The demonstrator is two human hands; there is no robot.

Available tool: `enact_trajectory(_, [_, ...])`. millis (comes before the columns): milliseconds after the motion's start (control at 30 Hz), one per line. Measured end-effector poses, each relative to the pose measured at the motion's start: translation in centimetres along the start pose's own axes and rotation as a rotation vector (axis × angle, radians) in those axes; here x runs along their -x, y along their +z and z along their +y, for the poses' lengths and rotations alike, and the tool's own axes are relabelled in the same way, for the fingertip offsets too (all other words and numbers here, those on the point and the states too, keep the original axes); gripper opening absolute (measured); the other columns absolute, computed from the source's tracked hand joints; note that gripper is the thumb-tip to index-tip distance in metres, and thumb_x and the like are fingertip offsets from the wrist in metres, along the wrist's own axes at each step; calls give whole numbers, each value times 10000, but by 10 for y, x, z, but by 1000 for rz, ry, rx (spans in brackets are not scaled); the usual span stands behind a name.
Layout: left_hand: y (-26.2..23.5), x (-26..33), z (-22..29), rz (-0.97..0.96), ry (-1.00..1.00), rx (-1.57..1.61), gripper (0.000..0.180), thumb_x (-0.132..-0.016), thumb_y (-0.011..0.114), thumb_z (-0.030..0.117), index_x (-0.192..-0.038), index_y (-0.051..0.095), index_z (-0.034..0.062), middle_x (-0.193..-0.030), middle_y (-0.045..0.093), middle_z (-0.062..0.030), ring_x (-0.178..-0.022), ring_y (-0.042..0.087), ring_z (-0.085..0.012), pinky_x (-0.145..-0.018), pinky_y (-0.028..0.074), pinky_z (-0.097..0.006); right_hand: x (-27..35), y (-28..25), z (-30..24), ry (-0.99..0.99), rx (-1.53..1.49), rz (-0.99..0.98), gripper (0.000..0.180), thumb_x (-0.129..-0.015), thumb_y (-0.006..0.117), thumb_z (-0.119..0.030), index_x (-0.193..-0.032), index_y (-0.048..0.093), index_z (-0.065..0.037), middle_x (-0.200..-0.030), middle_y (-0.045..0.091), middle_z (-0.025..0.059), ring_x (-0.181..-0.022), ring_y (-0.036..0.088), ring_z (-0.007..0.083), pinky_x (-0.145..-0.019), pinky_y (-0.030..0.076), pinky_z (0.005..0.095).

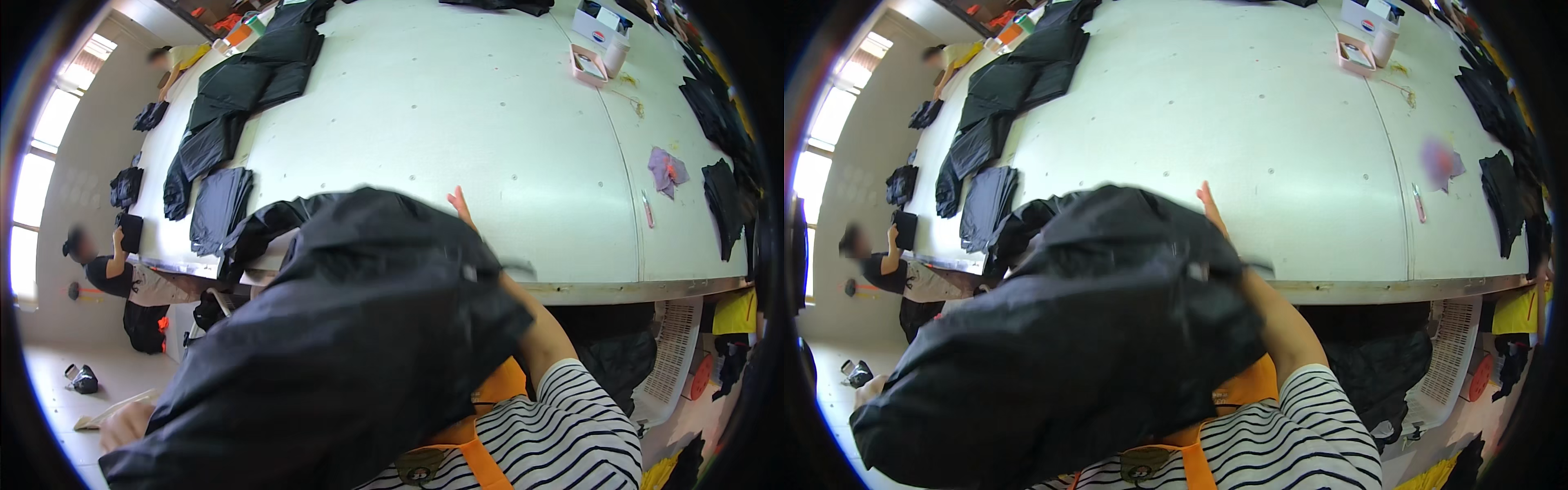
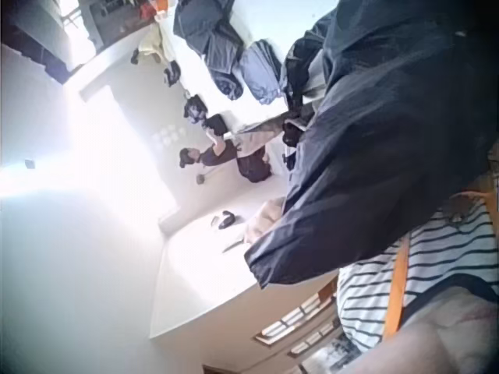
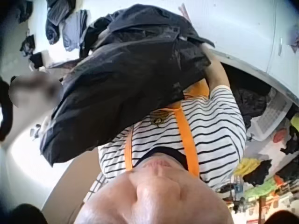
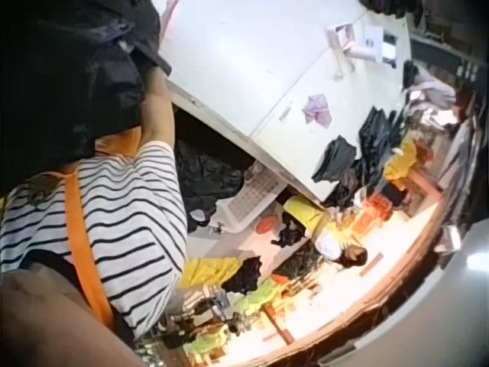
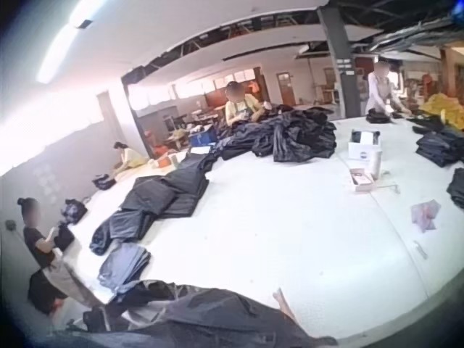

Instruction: The person folds a black jacket on a table, smoothing the fabric, aligning the sleeves, and folding it into a compact rectangle. The person then places the folded jacket into a plastic bag and sets it aside.

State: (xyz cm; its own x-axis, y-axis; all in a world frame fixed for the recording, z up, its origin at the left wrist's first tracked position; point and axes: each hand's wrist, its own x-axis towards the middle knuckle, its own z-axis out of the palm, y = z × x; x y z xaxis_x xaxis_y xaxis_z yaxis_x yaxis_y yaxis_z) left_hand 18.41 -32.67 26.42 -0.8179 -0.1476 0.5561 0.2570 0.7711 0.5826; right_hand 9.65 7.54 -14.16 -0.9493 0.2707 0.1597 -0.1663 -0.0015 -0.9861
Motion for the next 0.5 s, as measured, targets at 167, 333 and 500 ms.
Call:
enact_trajectory(167, [-123,-46,-92,-288,33,-381,163,-804,612,157,-913,615,36,-748,569,-31,-678,504,-147,-672,388,-313,55,23,-67,2,-95,-556,340,-819,633,-93,-1156,590,-71,-1107,600,93,-907,559,141,-792,467,262])
enact_trajectory(333, [-108,-100,-98,-703,405,-300,111,-817,598,179,-847,615,74,-659,538,-6,-590,466,-134,-598,364,-312,169,-54,-76,359,-280,-100,198,-920,505,-87,-1080,581,2,-1028,593,72,-980,566,151,-864,476,265])
enact_trajectory(500, [-6,-89,-63,-947,1139,542,107,-831,585,201,-781,614,112,-571,506,19,-502,427,-122,-525,340,-310,244,-210,-200,-31,181,877,196,-930,477,-101,-1065,576,1,-967,603,67,-919,585,155,-836,494,270])
